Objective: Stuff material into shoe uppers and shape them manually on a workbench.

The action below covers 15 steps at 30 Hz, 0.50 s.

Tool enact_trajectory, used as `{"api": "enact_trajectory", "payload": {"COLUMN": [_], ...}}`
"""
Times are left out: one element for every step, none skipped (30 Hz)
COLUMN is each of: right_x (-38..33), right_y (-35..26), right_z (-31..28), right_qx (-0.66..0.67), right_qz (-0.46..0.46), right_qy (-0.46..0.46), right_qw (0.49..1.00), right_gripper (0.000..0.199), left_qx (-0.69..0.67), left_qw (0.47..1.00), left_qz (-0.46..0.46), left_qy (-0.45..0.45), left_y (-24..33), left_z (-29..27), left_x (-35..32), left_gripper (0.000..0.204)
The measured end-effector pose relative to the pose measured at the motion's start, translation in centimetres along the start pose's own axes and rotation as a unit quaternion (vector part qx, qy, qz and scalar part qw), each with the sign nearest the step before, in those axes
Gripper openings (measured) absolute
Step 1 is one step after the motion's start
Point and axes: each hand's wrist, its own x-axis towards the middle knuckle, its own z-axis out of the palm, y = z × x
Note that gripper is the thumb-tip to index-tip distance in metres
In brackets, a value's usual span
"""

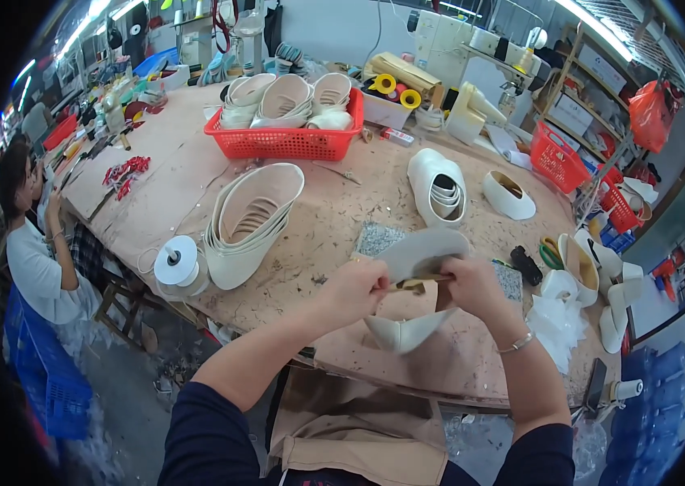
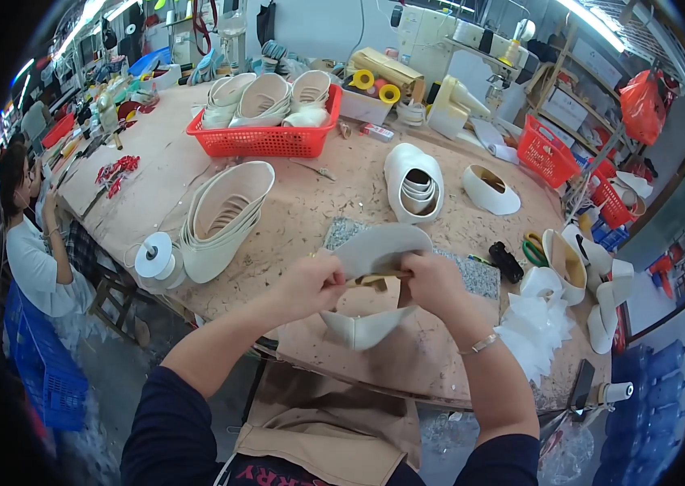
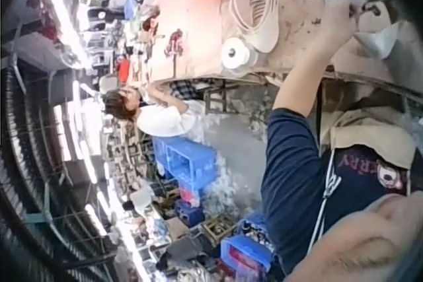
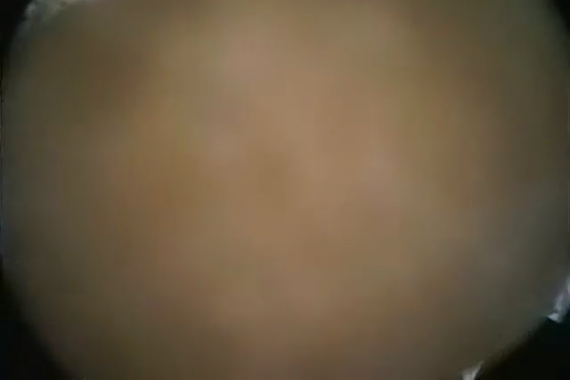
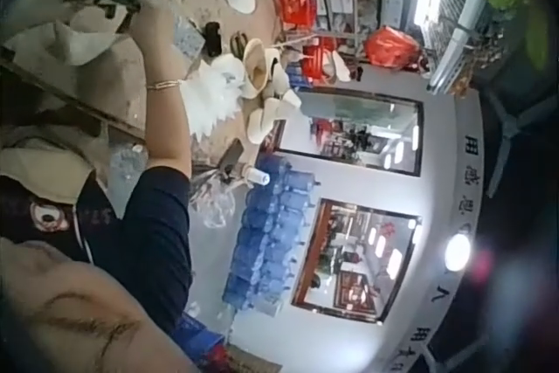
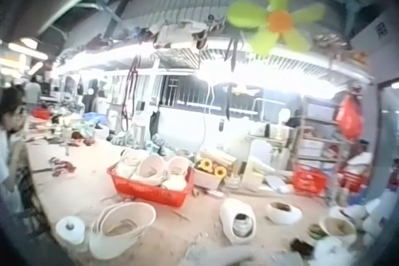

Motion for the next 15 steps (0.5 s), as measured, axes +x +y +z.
{"api": "enact_trajectory", "payload": {"right_x": [-0.7, -1.4, -2.1, -2.7, -2.9, -2.8, -3.0, -2.7, -2.0, -1.3, -1.3, -1.4, -1.5, -1.5, -2.7], "right_y": [0.4, 0.7, 1.1, 1.5, 1.5, 1.3, 0.5, -0.8, -0.9, -0.6, -0.5, -0.6, -0.8, -0.8, 1.6], "right_z": [-0.2, -0.5, -0.7, -0.5, -0.1, 0.2, 0.5, -0.1, 0.6, 0.9, 1.0, 0.9, 0.5, 0.2, 1.3], "right_qx": [0.002, 0.146, 0.284, 0.242, 0.243, 0.130, 0.018, 0.016, 0.022, 0.050, 0.077, 0.080, 0.131, 0.179, 0.226], "right_qz": [0.001, 0.075, 0.149, 0.201, 0.207, 0.151, 0.092, 0.103, 0.106, 0.017, -0.074, -0.071, 0.068, 0.205, 0.189], "right_qy": [-0.004, -0.016, -0.027, -0.064, -0.073, -0.096, -0.124, -0.119, -0.130, -0.103, -0.072, -0.074, -0.098, -0.120, -0.089], "right_qw": [1.000, 0.986, 0.947, 0.947, 0.945, 0.975, 0.988, 0.987, 0.986, 0.993, 0.992, 0.992, 0.984, 0.955, 0.951], "right_gripper": [0.006, 0.009, 0.015, 0.021, 0.021, 0.023, 0.026, 0.026, 0.026, 0.024, 0.021, 0.021, 0.019, 0.018, 0.022], "left_qx": [-0.097, -0.100, -0.119, -0.139, -0.133, -0.113, -0.095, -0.074, -0.022, 0.027, 0.051, 0.051, 0.010, -0.031, -0.136], "left_qw": [0.994, 0.993, 0.989, 0.983, 0.978, 0.979, 0.978, 0.979, 0.988, 0.992, 0.978, 0.978, 0.981, 0.979, 0.973], "left_qz": [-0.056, -0.061, -0.088, -0.117, -0.154, -0.151, -0.151, -0.145, -0.094, -0.035, -0.071, -0.072, -0.125, -0.177, -0.178], "left_qy": [-0.002, -0.005, 0.002, 0.008, -0.051, -0.079, -0.108, -0.124, -0.122, -0.122, -0.187, -0.190, -0.145, -0.096, -0.064], "left_y": [0.7, -0.5, -1.3, -2.0, -2.5, -2.6, -2.7, -1.4, -1.5, -0.9, -0.1, -0.4, -0.7, -1.1, -1.7], "left_z": [-0.4, 0.0, 0.3, 0.8, 1.5, 1.8, 1.9, 1.3, 1.7, 1.8, 1.7, 1.8, 1.7, 1.5, 1.4], "left_x": [-1.1, -1.6, -1.9, -2.2, -2.6, -2.0, -1.5, -0.7, -0.5, 0.3, 0.9, 0.8, 0.5, 0.1, -0.7], "left_gripper": [0.011, 0.011, 0.012, 0.013, 0.019, 0.023, 0.027, 0.034, 0.034, 0.034, 0.025, 0.025, 0.021, 0.018, 0.013]}}
